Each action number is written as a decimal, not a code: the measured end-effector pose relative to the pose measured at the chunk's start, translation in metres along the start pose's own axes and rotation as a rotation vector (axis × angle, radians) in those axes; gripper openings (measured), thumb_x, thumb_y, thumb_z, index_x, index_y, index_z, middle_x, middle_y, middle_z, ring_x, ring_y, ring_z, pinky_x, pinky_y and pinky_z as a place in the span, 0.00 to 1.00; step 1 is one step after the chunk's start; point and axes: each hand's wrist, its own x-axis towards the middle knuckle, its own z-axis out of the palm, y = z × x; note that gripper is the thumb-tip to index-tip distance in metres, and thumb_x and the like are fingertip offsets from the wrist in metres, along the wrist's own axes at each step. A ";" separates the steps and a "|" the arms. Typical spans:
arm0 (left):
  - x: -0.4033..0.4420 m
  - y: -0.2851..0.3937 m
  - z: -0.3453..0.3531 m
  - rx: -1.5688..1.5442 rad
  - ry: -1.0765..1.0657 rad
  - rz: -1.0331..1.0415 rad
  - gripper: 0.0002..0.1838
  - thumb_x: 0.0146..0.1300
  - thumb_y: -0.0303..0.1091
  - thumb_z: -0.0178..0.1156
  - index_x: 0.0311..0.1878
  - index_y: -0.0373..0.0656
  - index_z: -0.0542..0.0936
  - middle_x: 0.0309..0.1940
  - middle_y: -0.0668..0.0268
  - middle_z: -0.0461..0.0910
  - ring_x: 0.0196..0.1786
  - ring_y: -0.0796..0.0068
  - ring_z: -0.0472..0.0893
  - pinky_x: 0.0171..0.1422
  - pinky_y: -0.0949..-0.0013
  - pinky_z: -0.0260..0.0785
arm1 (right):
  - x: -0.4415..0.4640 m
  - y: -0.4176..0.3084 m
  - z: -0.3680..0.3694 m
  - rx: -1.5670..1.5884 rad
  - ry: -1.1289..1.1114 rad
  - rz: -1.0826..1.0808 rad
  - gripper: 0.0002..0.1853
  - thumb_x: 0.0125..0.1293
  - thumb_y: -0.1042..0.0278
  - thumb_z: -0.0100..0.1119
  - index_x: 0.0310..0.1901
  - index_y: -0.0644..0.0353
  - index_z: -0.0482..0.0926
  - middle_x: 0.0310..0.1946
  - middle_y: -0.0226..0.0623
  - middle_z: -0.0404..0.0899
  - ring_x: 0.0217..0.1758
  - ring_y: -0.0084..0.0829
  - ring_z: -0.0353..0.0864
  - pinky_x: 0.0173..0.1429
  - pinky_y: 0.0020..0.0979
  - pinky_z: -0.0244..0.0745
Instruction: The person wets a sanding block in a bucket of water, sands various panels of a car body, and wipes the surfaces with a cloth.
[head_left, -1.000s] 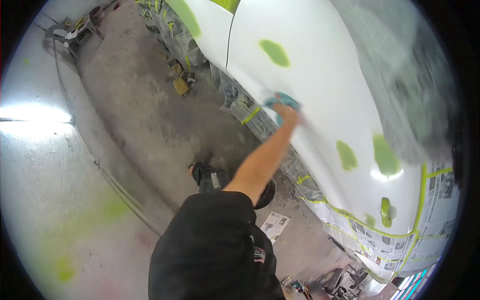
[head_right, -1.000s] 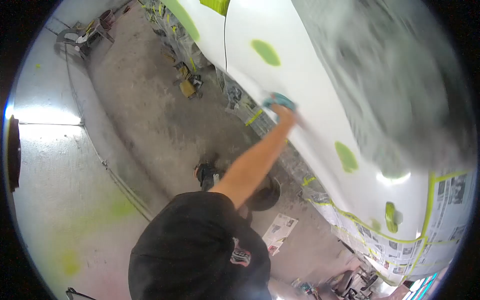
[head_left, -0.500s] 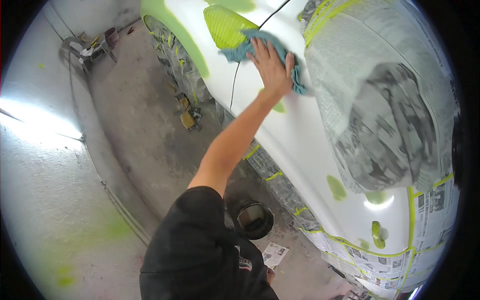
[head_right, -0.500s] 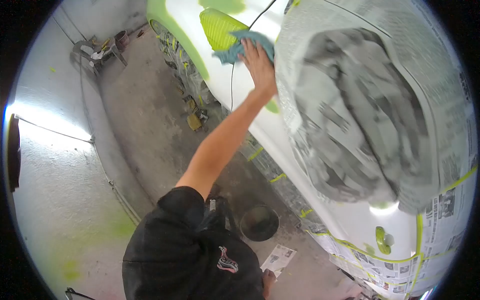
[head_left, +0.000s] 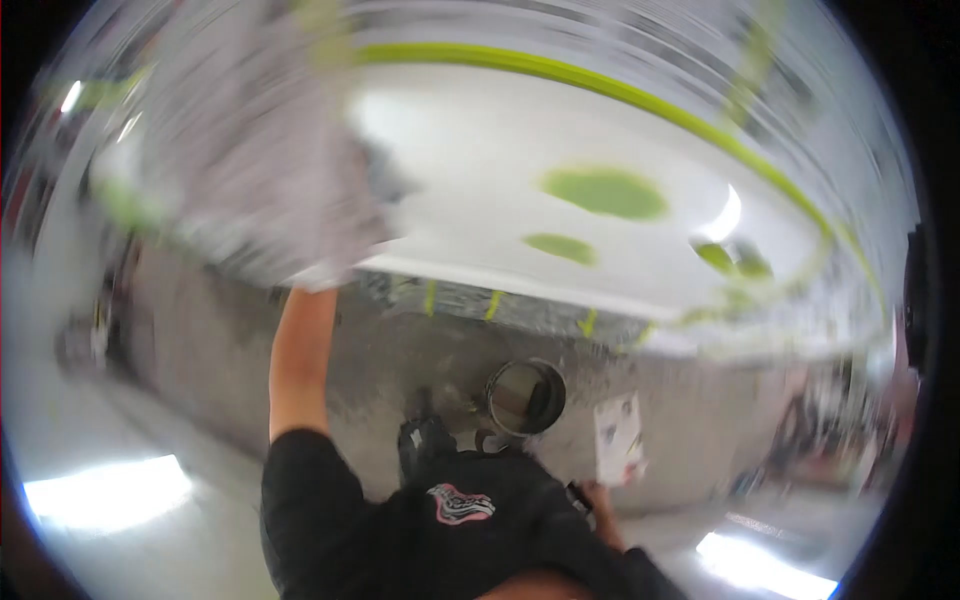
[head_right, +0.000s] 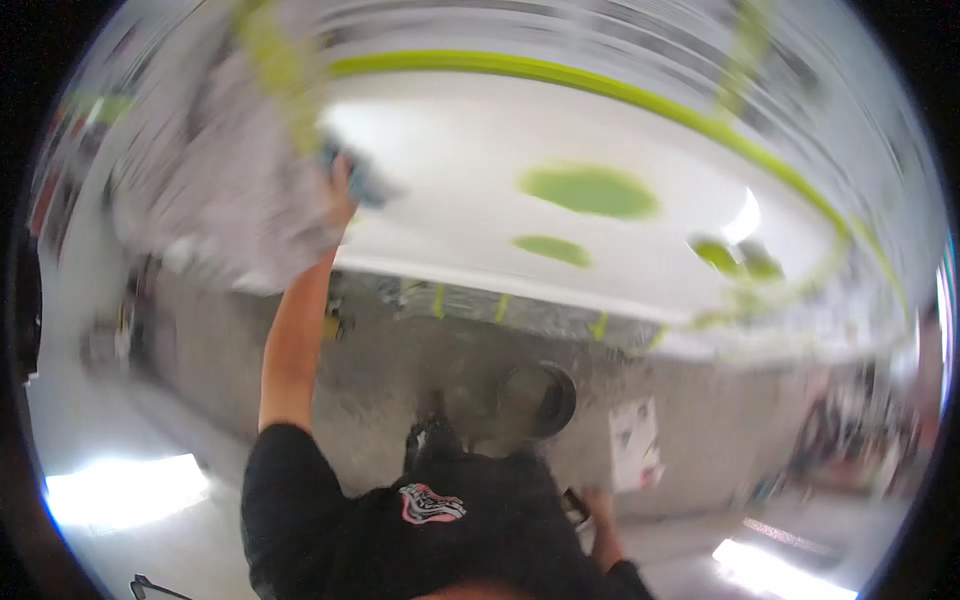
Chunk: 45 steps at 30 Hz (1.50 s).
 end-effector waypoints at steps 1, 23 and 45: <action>-0.014 0.021 0.010 -0.006 0.032 0.098 0.35 0.75 0.50 0.52 0.74 0.35 0.61 0.71 0.37 0.59 0.74 0.32 0.58 0.78 0.34 0.37 | 0.011 0.025 0.030 -0.335 0.187 -0.423 0.20 0.68 0.53 0.54 0.35 0.65 0.83 0.33 0.52 0.85 0.37 0.53 0.85 0.41 0.50 0.76; -0.019 0.611 0.158 -0.204 -0.387 1.393 0.38 0.66 0.45 0.58 0.75 0.39 0.61 0.76 0.51 0.59 0.78 0.52 0.58 0.79 0.39 0.44 | -0.056 0.052 0.157 0.830 0.418 0.543 0.18 0.61 0.58 0.58 0.31 0.69 0.83 0.26 0.55 0.83 0.35 0.52 0.86 0.43 0.47 0.78; -0.207 0.620 0.219 0.343 -0.339 1.732 0.36 0.69 0.47 0.53 0.78 0.42 0.61 0.82 0.55 0.48 0.83 0.56 0.47 0.81 0.56 0.46 | 0.004 0.051 0.180 1.179 0.650 0.490 0.16 0.69 0.64 0.56 0.31 0.71 0.80 0.20 0.38 0.76 0.25 0.27 0.76 0.32 0.37 0.73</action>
